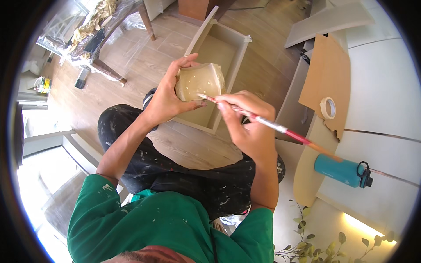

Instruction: The person paints the edges of a wooden drawer using a brush and a small container of light-colored paint, then removes pieces of masking tape from the corners and wipes the surface with a cloth.

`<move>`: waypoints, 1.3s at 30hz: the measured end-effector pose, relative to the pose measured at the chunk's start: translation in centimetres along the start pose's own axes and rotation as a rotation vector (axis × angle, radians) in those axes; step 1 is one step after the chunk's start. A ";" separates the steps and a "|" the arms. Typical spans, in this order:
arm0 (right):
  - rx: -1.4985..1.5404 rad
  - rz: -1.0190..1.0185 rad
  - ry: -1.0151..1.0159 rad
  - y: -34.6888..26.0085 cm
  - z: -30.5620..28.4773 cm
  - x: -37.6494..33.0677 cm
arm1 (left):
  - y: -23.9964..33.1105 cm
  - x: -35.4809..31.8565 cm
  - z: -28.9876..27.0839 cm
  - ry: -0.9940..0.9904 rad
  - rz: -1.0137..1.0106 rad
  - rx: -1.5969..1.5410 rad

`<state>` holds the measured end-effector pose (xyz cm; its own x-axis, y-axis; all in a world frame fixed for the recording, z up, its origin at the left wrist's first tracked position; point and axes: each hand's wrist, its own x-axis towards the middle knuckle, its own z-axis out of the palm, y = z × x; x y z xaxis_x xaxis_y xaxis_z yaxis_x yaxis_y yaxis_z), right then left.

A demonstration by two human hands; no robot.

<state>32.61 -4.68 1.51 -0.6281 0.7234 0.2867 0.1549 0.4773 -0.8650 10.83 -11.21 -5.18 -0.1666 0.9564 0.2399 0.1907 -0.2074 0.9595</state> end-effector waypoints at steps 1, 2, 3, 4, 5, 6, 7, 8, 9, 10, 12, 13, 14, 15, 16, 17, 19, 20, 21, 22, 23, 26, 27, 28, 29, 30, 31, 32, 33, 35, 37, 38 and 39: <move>0.014 -0.004 0.030 0.0 -0.5 -0.1 | 0.1 0.0 0.1 0.001 -0.011 -0.016; -0.044 0.002 0.072 0.3 -1.0 -0.1 | 0.1 0.0 0.0 0.002 -0.021 -0.033; -0.025 -0.016 0.096 0.4 -0.6 0.1 | 0.1 0.0 0.1 0.001 -0.010 -0.026; -0.007 -0.034 0.120 0.5 0.2 0.4 | 0.0 0.0 0.1 -0.001 0.002 -0.018; 0.011 -0.053 0.145 0.7 0.6 0.6 | -0.1 0.0 0.2 -0.003 0.014 -0.011; -0.009 -0.064 0.035 0.9 0.7 0.5 | -0.3 -0.1 0.1 0.000 0.010 -0.013; -0.011 -0.065 -0.003 0.4 0.8 0.4 | -0.4 -0.1 0.0 0.003 0.007 -0.014; -0.022 -0.045 0.025 -0.1 0.4 0.3 | -0.4 -0.1 0.0 0.006 0.004 -0.016; -0.032 -0.027 0.051 -0.3 0.0 0.2 | -0.3 -0.1 0.0 0.004 0.004 -0.007; -0.052 -0.047 0.140 -0.1 0.0 0.4 | 0.0 0.0 0.0 0.002 0.003 0.002; -0.009 -0.057 0.067 0.6 0.3 0.5 | 0.1 0.0 0.0 -0.003 0.001 0.008; 0.011 -0.062 0.032 0.8 0.4 0.5 | -0.1 -0.1 0.0 -0.006 -0.001 0.006; 0.015 -0.036 0.026 0.6 0.5 0.2 | -0.2 -0.2 0.0 -0.008 -0.003 0.003; -0.006 -0.052 0.081 0.4 0.5 0.2 | -0.1 -0.2 0.0 -0.005 0.005 0.012; -0.027 -0.067 0.136 0.1 0.2 0.4 | 0.0 -0.2 0.1 -0.001 0.013 0.021; -0.048 -0.082 0.191 0.0 0.0 0.5 | 0.0 -0.2 0.0 0.003 0.020 0.030; -0.076 -0.095 0.234 0.7 0.0 0.5 | 0.0 -0.2 0.1 -0.010 0.024 0.015; -0.065 -0.067 0.230 0.6 0.5 0.5 | 0.0 -0.2 0.2 -0.016 0.026 0.008; -0.049 -0.039 0.226 0.7 0.9 0.5 | 0.1 -0.3 0.3 -0.021 0.014 0.005; -0.042 -0.033 0.213 1.0 1.3 0.4 | 0.2 -0.4 0.4 -0.025 0.003 0.001; -0.006 -0.039 0.200 1.2 1.6 0.5 | 0.2 -0.4 0.4 -0.030 -0.009 -0.003; 0.155 -0.024 0.160 0.8 2.7 0.4 | 0.0 -0.4 0.5 -0.036 0.030 0.004; 0.142 -0.010 0.120 0.7 2.5 0.4 | 0.0 -0.4 0.5 -0.037 0.018 -0.007; 0.128 0.004 0.080 0.7 2.2 0.3 | 0.0 -0.5 0.4 -0.038 0.007 -0.017; 0.115 0.018 0.040 0.8 1.7 0.3 | 0.1 -0.5 0.4 -0.039 -0.004 -0.027; 0.198 0.035 0.023 0.8 1.2 0.3 | 0.1 -0.5 0.3 -0.040 -0.013 -0.026; 0.181 0.047 -0.015 1.1 0.2 0.3 | 0.2 -0.5 0.2 -0.040 -0.021 -0.024; 0.183 0.049 0.028 1.1 -0.1 0.3 | 0.3 -0.5 0.2 -0.040 -0.030 -0.023; 0.179 0.055 0.077 1.0 -0.2 0.3 | 0.3 -0.4 0.2 -0.037 -0.021 -0.027; 0.108 0.028 0.082 1.1 0.0 0.5 | 0.2 -0.4 0.3 -0.032 -0.004 -0.036; 0.059 0.007 0.053 1.0 -0.1 0.5 | 0.0 -0.4 0.2 -0.035 0.008 -0.014; 0.044 0.000 0.023 0.8 -0.3 0.3 | 0.0 -0.3 0.2 -0.037 0.013 -0.002; 0.027 -0.010 -0.008 0.6 -0.5 0.3 | 0.0 -0.3 0.2 -0.040 0.005 0.003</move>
<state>32.89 -3.98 1.26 -0.6352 0.7149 0.2922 0.1280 0.4706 -0.8730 11.10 -11.48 -5.25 -0.1271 0.9627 0.2389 0.1942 -0.2120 0.9578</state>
